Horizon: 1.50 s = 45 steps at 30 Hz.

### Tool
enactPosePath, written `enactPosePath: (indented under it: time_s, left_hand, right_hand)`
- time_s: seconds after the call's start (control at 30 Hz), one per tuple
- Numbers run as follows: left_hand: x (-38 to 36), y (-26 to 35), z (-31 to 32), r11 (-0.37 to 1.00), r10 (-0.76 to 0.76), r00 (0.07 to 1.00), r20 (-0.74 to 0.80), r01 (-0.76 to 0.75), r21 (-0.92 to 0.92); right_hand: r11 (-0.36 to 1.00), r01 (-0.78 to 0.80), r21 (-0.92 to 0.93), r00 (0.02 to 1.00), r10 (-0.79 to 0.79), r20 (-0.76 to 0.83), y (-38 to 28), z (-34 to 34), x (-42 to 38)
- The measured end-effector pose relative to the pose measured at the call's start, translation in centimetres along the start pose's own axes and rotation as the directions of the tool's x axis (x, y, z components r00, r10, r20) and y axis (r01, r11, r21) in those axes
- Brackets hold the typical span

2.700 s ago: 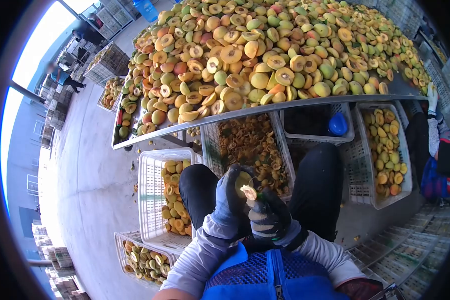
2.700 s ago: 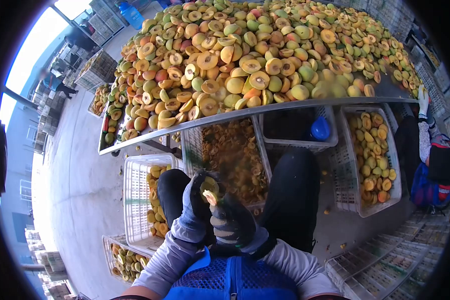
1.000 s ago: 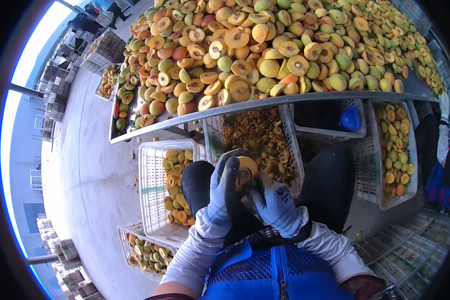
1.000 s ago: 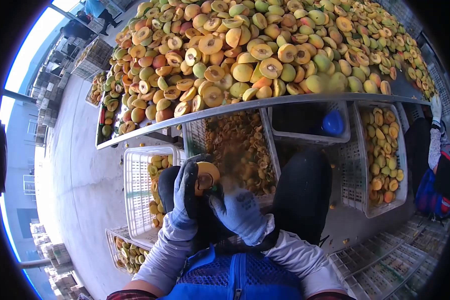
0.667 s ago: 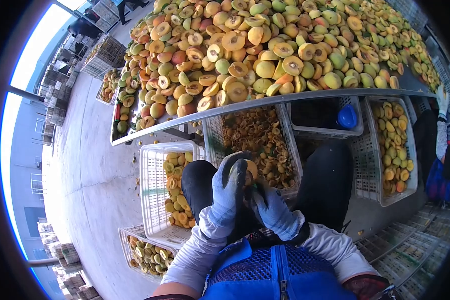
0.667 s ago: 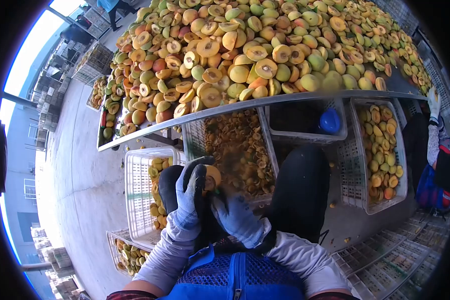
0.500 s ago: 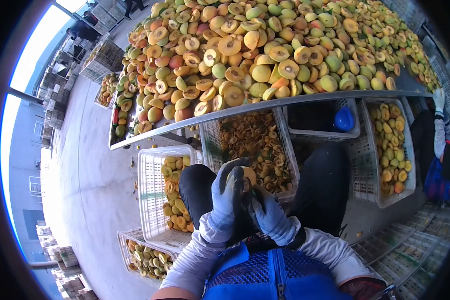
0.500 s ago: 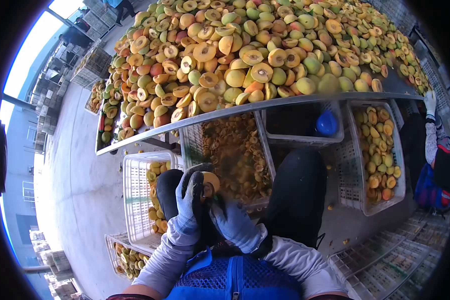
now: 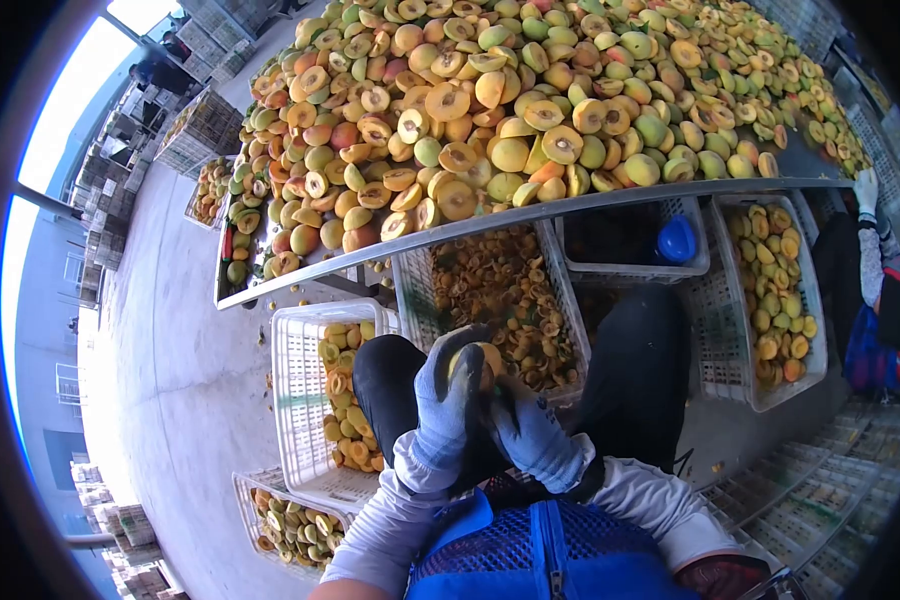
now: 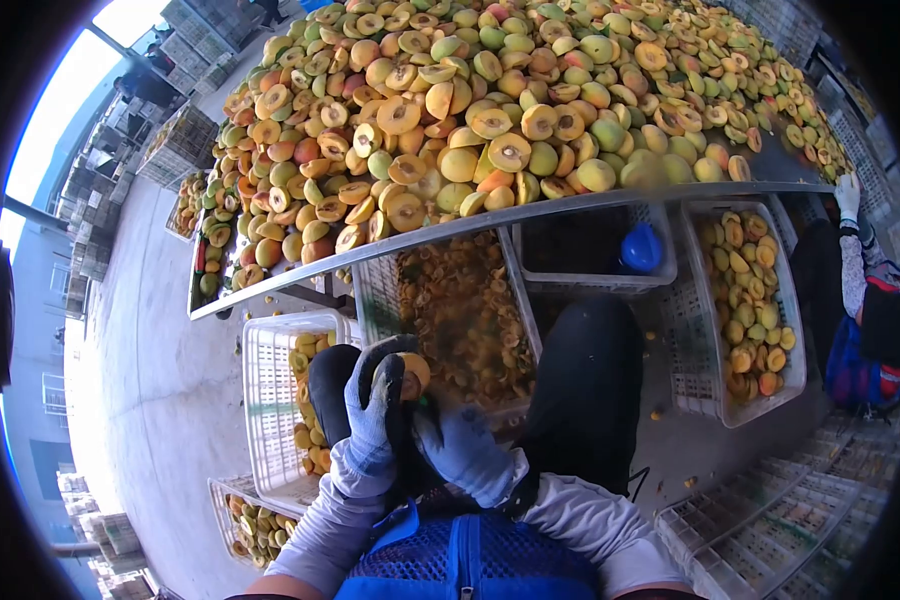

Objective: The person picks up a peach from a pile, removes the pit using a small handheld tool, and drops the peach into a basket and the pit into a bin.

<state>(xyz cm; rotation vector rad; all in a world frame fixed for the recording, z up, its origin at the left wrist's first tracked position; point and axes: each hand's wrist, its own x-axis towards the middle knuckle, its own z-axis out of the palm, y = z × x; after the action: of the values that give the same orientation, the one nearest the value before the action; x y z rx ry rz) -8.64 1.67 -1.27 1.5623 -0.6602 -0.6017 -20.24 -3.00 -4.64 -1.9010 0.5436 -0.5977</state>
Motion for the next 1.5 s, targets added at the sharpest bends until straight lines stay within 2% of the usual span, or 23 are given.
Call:
enactPosePath:
  time_s: [0.23, 0.27, 0.3, 0.33, 0.4, 0.47, 0.5, 0.53, 0.73, 0.8, 0.83, 0.87, 0.9, 0.93, 0.97, 1.0, 1.03, 1.07, 1.13, 1.27, 1.33, 1.43, 1.5]
  left_hand:
    - [0.5, -0.3, -0.4, 0.992, 0.107, 0.991, 0.081, -0.111, 0.052]
    - [0.6, -0.2, -0.4, 0.993, 0.104, 0.992, 0.078, -0.108, 0.051]
    - [0.5, 0.1, -0.7, 0.998, 0.063, 0.989, 0.137, -0.065, 0.01]
    - [0.7, 0.2, -0.9, 0.999, 0.033, 0.98, 0.194, -0.027, -0.033]
    - [1.1, 0.3, -0.8, 0.999, 0.013, 0.974, 0.226, -0.004, -0.039]
    - [1.0, 0.1, -0.5, 0.96, -0.162, 0.951, 0.265, 0.213, -0.179]
    - [1.3, -1.4, -0.3, 0.984, 0.177, 0.954, 0.242, -0.174, -0.031]
    - [0.8, -2.6, -0.4, 0.984, 0.18, 0.955, 0.237, -0.177, -0.031]
    - [-0.9, -2.1, -0.5, 0.886, -0.319, 0.94, 0.122, 0.342, -0.314]
    - [-1.3, -3.0, -1.3, 0.479, -0.459, 0.862, 0.214, 0.443, -0.758]
    - [-1.7, -4.1, -0.7, 0.854, -0.333, 0.943, -0.025, 0.29, -0.431]
    - [-1.7, -3.1, -0.9, 0.855, -0.34, 0.94, -0.032, 0.295, -0.426]
    - [-1.4, -1.2, -1.3, 0.986, 0.091, 0.985, -0.145, -0.07, 0.149]
    - [-1.2, -0.2, -2.1, 0.645, 0.496, 0.868, 0.013, -0.378, 0.664]
    - [-0.5, -2.9, -5.5, 0.815, 0.293, 0.953, -0.076, -0.208, 0.541]
    - [-0.4, -2.9, -7.8, 0.414, 0.585, 0.803, 0.115, -0.418, 0.809]
    - [0.4, -4.5, -11.4, 0.894, 0.245, 0.943, -0.226, -0.13, 0.429]
    - [1.6, -3.3, -13.0, 0.946, 0.122, 0.922, -0.369, 0.005, 0.324]
    - [2.9, -4.7, -19.0, 0.089, 0.041, 0.956, -0.291, 0.286, 0.954]
    - [10.6, -1.5, -11.3, 0.693, 0.058, 0.99, -0.131, 0.055, 0.719]
    - [15.2, -0.6, -5.4, 0.573, 0.065, 0.997, -0.032, -0.011, 0.819]
    - [21.8, -3.9, -1.2, 0.338, 0.254, 0.958, 0.136, -0.219, 0.915]
    - [24.0, -4.3, 0.2, 0.238, 0.012, 0.98, 0.197, -0.194, 0.952]
  right_hand:
    - [0.666, -0.364, 0.651, 0.93, 0.303, 0.209, -0.8, -0.2, -0.4]
    - [0.182, -0.578, 0.796, 0.785, 0.391, 0.48, -1.0, -0.6, 0.1]
    - [-0.359, -0.644, 0.675, 0.6, 0.309, 0.738, -1.2, -0.8, 0.1]
    - [-0.36, -0.652, 0.668, 0.593, 0.307, 0.744, -0.9, -1.0, 0.0]
    - [-0.593, -0.714, 0.372, 0.624, -0.3, 0.721, 0.0, -1.2, 0.2]
    - [-0.621, -0.696, 0.36, 0.635, -0.301, 0.711, 0.2, -0.6, 0.1]
    - [-0.659, -0.682, 0.316, 0.651, -0.352, 0.672, 0.5, -0.3, 0.2]
    - [-0.695, -0.668, 0.265, 0.666, -0.4, 0.629, 0.8, 0.0, 0.2]
    - [-0.727, -0.672, 0.142, 0.634, -0.466, 0.617, 1.8, 1.4, -0.2]
    - [-0.724, -0.658, 0.207, 0.683, -0.457, 0.57, 1.6, 1.2, 0.5]
    - [-0.722, -0.636, 0.274, 0.73, -0.446, 0.518, 1.6, 1.2, 0.7]
    - [-0.727, -0.634, 0.263, 0.729, -0.448, 0.518, 2.1, 1.4, 0.9]
    - [-0.743, -0.613, 0.269, 0.725, -0.393, 0.565, 3.0, 1.6, 1.1]
    - [-0.757, -0.591, 0.279, 0.718, -0.335, 0.611, 3.9, 1.8, 1.1]
    - [-0.77, -0.58, 0.266, 0.675, -0.272, 0.686, 4.9, 2.1, 0.6]
    - [-0.771, -0.579, 0.266, 0.675, -0.27, 0.686, 4.7, 2.0, 0.3]
    - [-0.722, -0.587, 0.367, 0.615, -0.103, 0.782, 4.1, 1.4, 0.4]
    - [-0.652, -0.604, 0.458, 0.547, 0.078, 0.833, 3.3, 0.5, 0.8]
    - [-0.49, -0.623, 0.61, 0.503, 0.345, 0.792, 1.6, -0.2, 1.5]
    - [-0.395, -0.586, 0.708, 0.564, 0.428, 0.706, 2.6, 0.4, 1.9]
    - [-0.008, -0.681, 0.732, 0.644, 0.469, 0.604, 1.4, -0.9, 2.9]
    - [-0.094, -0.658, 0.748, 0.591, 0.551, 0.589, 2.1, -0.3, 3.3]
    - [-0.042, -0.664, 0.747, 0.593, 0.579, 0.56, 1.9, -0.7, 3.8]
